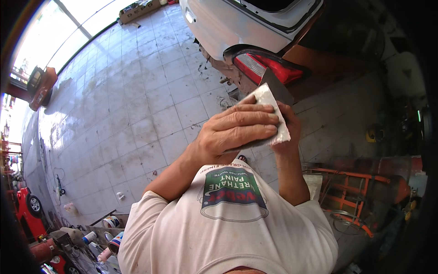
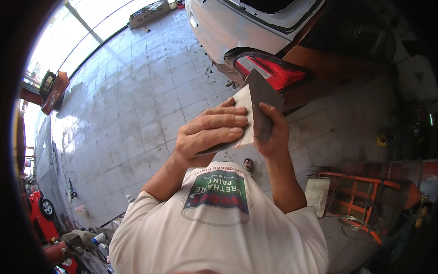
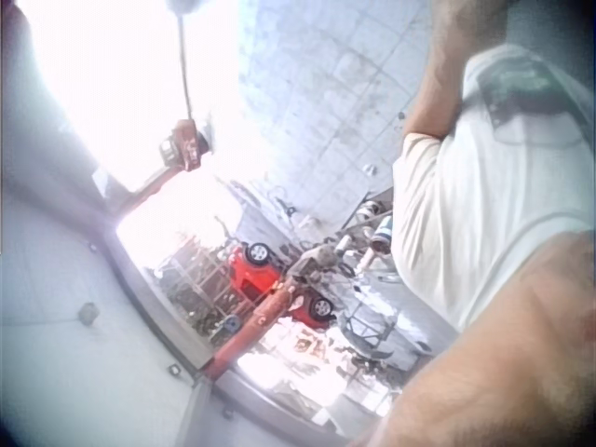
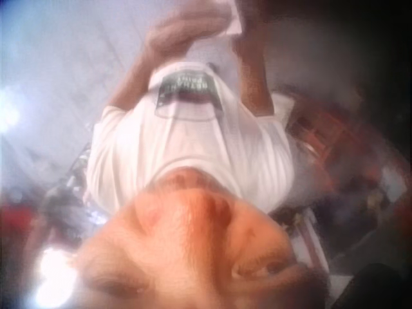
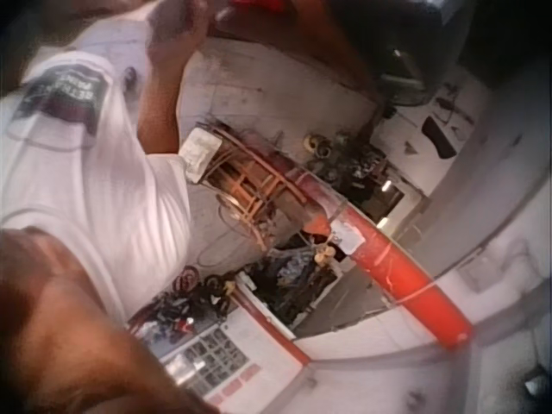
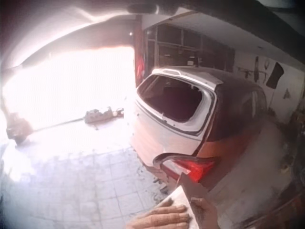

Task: The person applies a pinkish body filler to the rear bumper of a white car using a metal spreader. They repeatedly scoop filler from a palette and smooth it onto the bumper surface.

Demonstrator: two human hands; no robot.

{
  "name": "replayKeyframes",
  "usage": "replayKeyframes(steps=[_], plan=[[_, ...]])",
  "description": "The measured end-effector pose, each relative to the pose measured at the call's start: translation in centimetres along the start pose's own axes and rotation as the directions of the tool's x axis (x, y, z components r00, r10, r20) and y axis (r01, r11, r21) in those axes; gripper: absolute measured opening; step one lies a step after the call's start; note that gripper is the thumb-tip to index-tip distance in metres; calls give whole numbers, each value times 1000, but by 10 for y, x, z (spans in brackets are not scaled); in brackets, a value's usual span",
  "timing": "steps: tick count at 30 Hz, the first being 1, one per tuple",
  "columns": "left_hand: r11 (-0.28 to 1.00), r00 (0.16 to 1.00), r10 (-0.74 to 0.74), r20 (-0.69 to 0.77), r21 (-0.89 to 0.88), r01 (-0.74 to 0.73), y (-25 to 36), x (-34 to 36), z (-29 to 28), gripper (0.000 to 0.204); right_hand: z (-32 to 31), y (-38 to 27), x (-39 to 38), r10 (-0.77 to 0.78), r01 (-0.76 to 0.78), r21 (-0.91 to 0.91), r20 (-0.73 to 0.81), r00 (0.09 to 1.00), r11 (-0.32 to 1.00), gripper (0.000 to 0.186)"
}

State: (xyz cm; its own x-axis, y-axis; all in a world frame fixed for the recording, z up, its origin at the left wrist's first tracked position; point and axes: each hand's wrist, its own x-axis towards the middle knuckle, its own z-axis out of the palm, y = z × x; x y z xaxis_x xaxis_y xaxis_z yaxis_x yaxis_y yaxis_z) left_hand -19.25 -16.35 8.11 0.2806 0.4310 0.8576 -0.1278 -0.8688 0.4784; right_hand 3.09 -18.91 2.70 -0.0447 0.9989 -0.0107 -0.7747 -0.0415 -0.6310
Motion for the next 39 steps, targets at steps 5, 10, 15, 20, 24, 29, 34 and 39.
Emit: replayKeyframes(steps=[5, 10, 15, 20, 24, 29, 34, 39], plan=[[855, 966, -191, 174, 513, 77, -96, -50, -24, 51, -18, 17, -14, 37, -34, 21, -222, 974, 999, 40], [912, 922, -81, 378, 402, -84, -32, -5, 3, 47, 5, 5, -2, -210, 1, -399, -481, 851, 917, 43], [892, 859, -276, 432, 447, 62, -68, -46, -58, 52, 11, -13, -20, -229, 14, -620, -268, 936, 785, 37], [977, 968, -74, 241, 210, 22, -63, -2, -34, 52, 53, -12, -14, -136, 144, -941, 106, 985, 306, 38], [986, 928, -167, 332, 46, 161, -70, -54, -2, 48, 23, -10, 3, -221, 43, -951, -27, 975, 305, 35], [981, 917, -193, 350, 71, 179, -68, -55, -32, 47, 32, -23, -1, -300, 52, -469, -472, 829, 882, 32], [960, 982, -114, 150, -236, 147, -33, -11, 10, 51, 3, 2, -13, 7, 49, 164, -327, 945, 985, 36], [923, 914, -216, 342, 376, 78, -135, -45, 7, 60, -42, -6, -20, -200, 74, -260, -500, 842, 963, 38]])
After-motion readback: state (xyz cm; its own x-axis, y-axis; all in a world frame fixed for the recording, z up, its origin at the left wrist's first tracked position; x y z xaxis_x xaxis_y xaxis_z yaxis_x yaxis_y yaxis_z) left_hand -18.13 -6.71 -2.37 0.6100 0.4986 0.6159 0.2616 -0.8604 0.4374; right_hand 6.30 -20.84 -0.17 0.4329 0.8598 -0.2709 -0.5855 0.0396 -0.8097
